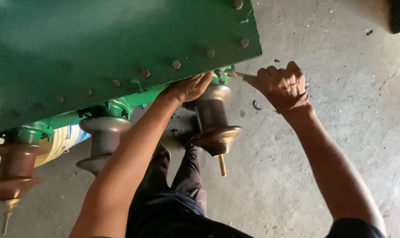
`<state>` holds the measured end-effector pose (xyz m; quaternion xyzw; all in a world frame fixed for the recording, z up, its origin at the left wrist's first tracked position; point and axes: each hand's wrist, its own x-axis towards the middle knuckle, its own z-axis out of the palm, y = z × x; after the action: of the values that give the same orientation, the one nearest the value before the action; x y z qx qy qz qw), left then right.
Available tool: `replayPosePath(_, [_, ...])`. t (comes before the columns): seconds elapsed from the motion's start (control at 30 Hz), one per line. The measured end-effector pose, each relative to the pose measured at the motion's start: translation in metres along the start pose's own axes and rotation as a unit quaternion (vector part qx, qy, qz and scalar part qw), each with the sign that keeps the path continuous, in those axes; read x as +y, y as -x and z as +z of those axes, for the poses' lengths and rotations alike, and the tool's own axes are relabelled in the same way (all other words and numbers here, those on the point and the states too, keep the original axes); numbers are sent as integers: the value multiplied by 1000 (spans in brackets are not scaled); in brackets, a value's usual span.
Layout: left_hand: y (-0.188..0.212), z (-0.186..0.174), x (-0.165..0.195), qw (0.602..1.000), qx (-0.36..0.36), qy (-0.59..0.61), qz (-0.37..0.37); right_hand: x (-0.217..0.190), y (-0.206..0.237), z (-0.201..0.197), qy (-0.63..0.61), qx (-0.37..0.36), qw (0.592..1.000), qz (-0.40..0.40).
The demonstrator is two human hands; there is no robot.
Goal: The person uses a wrench to tighten bolts on a green metal frame with brown insulators. They work on multiple bolts in sequence, repositioning the wrench and adjusting their stance as needed.
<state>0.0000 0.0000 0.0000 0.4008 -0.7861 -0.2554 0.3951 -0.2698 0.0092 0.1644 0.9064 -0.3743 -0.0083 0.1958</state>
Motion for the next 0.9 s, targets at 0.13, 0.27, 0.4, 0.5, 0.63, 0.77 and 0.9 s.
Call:
replayPosePath(0.13, [-2, -9, 7, 994, -80, -41, -65, -3, -20, -1, 20, 13, 998, -62])
replayPosePath(0.27, [-1, -10, 2, 985, -60, -160, 13, -13, -43, 3, 43, -4, 994, -101])
replayPosePath(0.4, [5, -14, -1, 950, 53, -282, 120, -32, -57, 8, 120, 0, 985, -127])
replayPosePath(0.5, [-4, -4, 2, 924, -35, -357, 132, -26, -51, 12, 102, -6, 989, -106])
replayPosePath(0.63, [-6, -7, 7, 909, -96, -394, 98, -25, -32, 1, -57, -27, 994, 94])
replayPosePath(0.77, [-7, -12, 11, 967, -8, -246, 65, -35, 2, 55, -248, 22, 916, 316])
replayPosePath(0.9, [-1, -11, 6, 987, -5, -146, 60, -56, 31, 127, -337, 80, 859, 377])
